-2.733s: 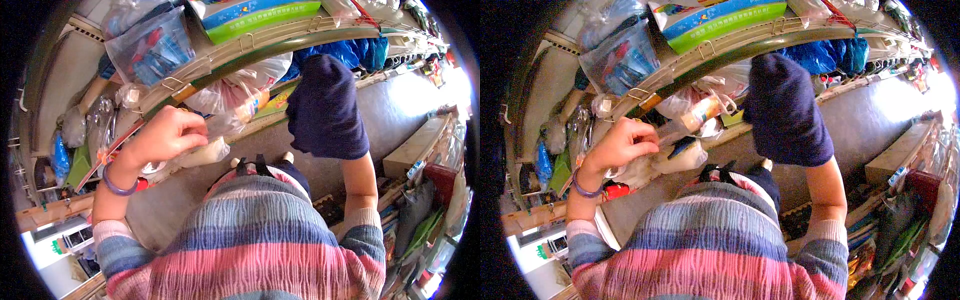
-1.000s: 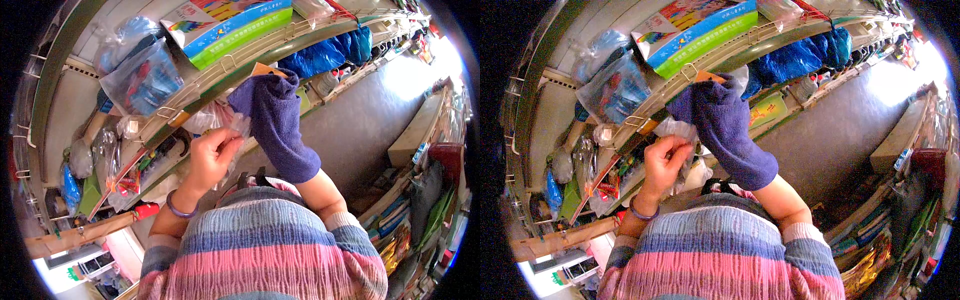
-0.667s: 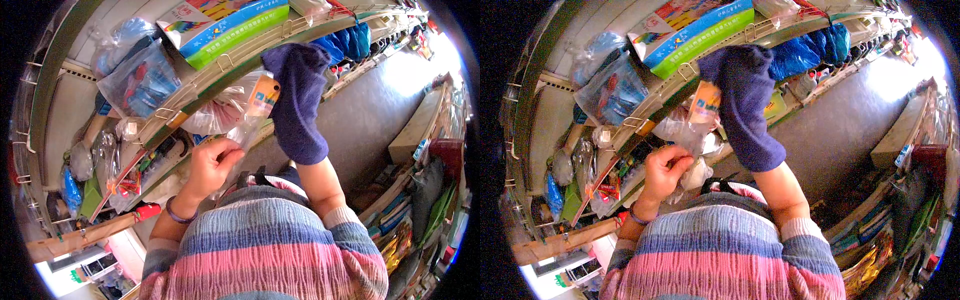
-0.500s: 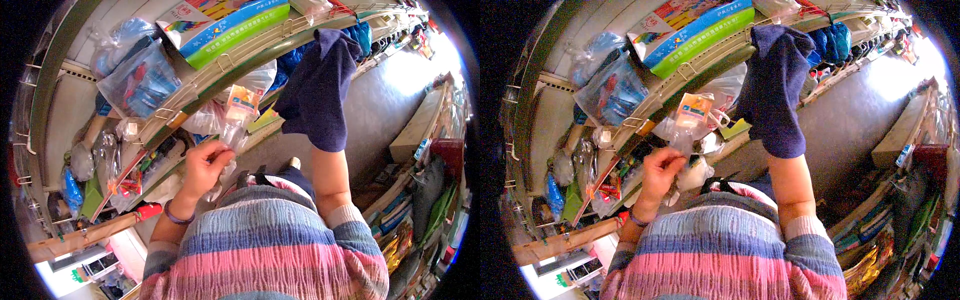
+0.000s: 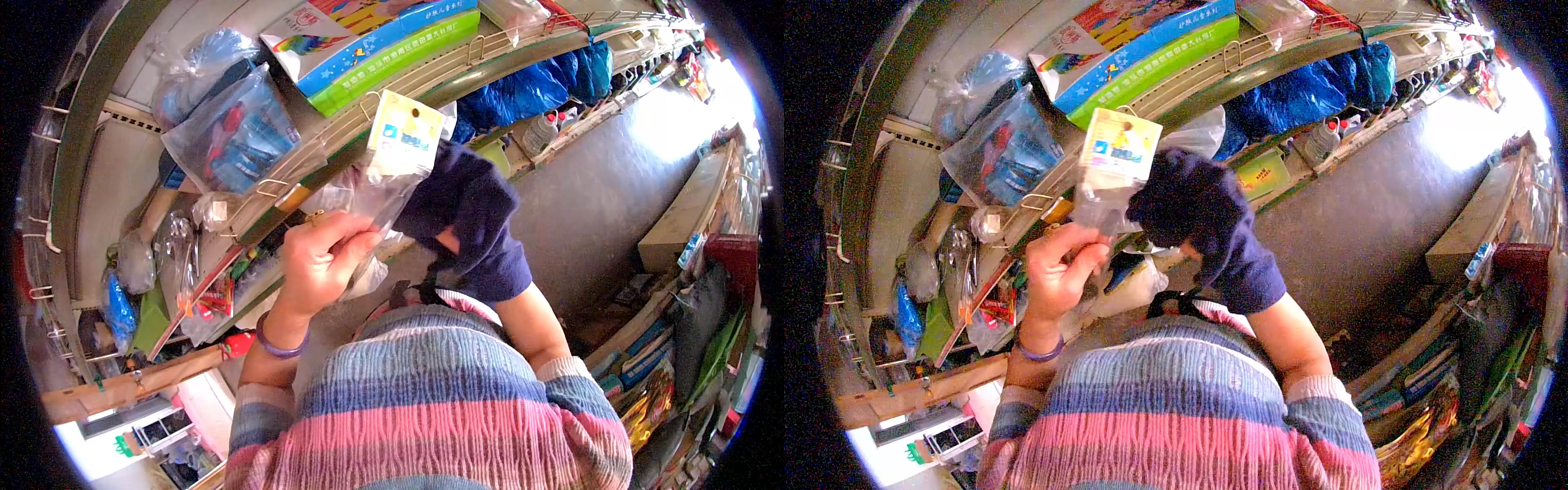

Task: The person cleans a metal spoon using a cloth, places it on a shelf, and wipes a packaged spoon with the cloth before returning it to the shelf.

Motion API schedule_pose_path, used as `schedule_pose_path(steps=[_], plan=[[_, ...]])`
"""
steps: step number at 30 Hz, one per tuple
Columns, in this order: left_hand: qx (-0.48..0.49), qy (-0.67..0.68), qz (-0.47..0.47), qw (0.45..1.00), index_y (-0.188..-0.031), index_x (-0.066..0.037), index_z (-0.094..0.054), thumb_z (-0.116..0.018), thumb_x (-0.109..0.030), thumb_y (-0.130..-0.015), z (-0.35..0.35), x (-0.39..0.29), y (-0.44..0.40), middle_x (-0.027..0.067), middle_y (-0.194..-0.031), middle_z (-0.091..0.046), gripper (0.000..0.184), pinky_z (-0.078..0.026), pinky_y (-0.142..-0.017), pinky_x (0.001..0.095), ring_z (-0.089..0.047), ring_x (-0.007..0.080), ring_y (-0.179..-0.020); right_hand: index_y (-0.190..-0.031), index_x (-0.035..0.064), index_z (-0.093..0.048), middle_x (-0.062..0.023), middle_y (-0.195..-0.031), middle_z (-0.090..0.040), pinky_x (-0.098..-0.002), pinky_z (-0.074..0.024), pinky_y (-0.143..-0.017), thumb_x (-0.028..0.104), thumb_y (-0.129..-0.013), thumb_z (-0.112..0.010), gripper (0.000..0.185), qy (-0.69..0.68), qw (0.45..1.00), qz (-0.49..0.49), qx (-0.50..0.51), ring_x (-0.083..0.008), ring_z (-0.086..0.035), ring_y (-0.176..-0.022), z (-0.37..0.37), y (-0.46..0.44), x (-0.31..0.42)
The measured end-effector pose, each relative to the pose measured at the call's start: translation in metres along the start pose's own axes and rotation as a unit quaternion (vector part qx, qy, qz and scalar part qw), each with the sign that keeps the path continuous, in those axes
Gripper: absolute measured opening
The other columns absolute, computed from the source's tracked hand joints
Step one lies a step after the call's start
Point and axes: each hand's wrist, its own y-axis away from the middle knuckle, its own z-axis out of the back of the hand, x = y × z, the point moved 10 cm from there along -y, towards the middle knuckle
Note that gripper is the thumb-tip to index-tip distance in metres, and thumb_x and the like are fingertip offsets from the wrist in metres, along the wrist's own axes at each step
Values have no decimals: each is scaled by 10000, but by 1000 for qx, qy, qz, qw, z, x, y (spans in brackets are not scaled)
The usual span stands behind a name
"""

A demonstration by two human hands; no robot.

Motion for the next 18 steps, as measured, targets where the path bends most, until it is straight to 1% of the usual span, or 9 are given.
schedule_pose_path(steps=[1,2,3,4,5,7,9,12,18], plan=[[-1,-11,-16,1000,-804,10,-629,-671,-52,-751,-4,-4,-2,100,-682,-611,92,-439,-526,247,-587,145,-576,-1100,-1,-537,-148,-1124,-552,-341,-428,-891,136,-672,-694,476,108,993,27,39,-247,-538,-1031,-11,4,13],[8,-9,-3,1000,-796,11,-631,-666,-52,-748,-9,-1,-3,96,-680,-615,87,-441,-531,254,-586,149,-573,-1086,2,-545,-174,-1121,-546,-356,-427,-896,126,-682,-653,437,320,936,118,83,-268,-536,-1039,-26,15,35],[17,-6,9,1000,-788,12,-632,-661,-52,-746,-14,1,-4,93,-679,-618,82,-443,-536,261,-584,152,-570,-1073,5,-554,-200,-1119,-540,-371,-426,-900,117,-692,-613,401,476,850,204,98,-290,-534,-1046,-41,25,48],[27,-4,22,999,-780,14,-634,-656,-52,-744,-18,4,-4,90,-678,-622,78,-446,-541,268,-583,155,-567,-1059,8,-563,-226,-1116,-533,-386,-424,-904,108,-703,-573,370,552,789,252,99,-312,-532,-1054,-50,25,49],[32,-9,29,999,-777,12,-635,-654,-49,-739,-21,6,-3,92,-670,-619,74,-445,-542,269,-583,158,-563,-1050,23,-570,-210,-1107,-545,-389,-427,-901,111,-712,-545,351,552,791,251,87,-310,-541,-1038,-52,19,47],[40,-19,40,998,-771,7,-638,-650,-42,-728,-25,12,-1,96,-653,-614,67,-442,-542,270,-583,165,-557,-1023,47,-582,-156,-1034,-589,-361,-453,-851,98,-732,-541,298,359,930,45,66,-262,-576,-967,-29,8,16],[45,-22,61,997,-764,4,-636,-660,-42,-721,-24,18,1,94,-636,-607,68,-434,-536,269,-579,162,-558,-989,64,-592,-100,-945,-620,-332,-472,-795,97,-755,-545,242,175,979,-93,40,-212,-600,-890,-21,10,-7],[42,-14,62,997,-763,5,-633,-668,-36,-718,-22,22,2,83,-627,-598,70,-419,-516,264,-559,148,-540,-957,70,-599,-64,-869,-625,-306,-475,-731,107,-776,-554,190,26,985,-173,3,-173,-601,-817,-18,9,-13],[50,10,94,994,-769,5,-622,-667,-28,-733,-18,26,3,62,-626,-587,67,-404,-502,247,-529,108,-536,-921,72,-606,-38,-797,-615,-274,-469,-634,120,-806,-563,131,-51,975,-209,-54,-137,-588,-722,-10,1,-2]])
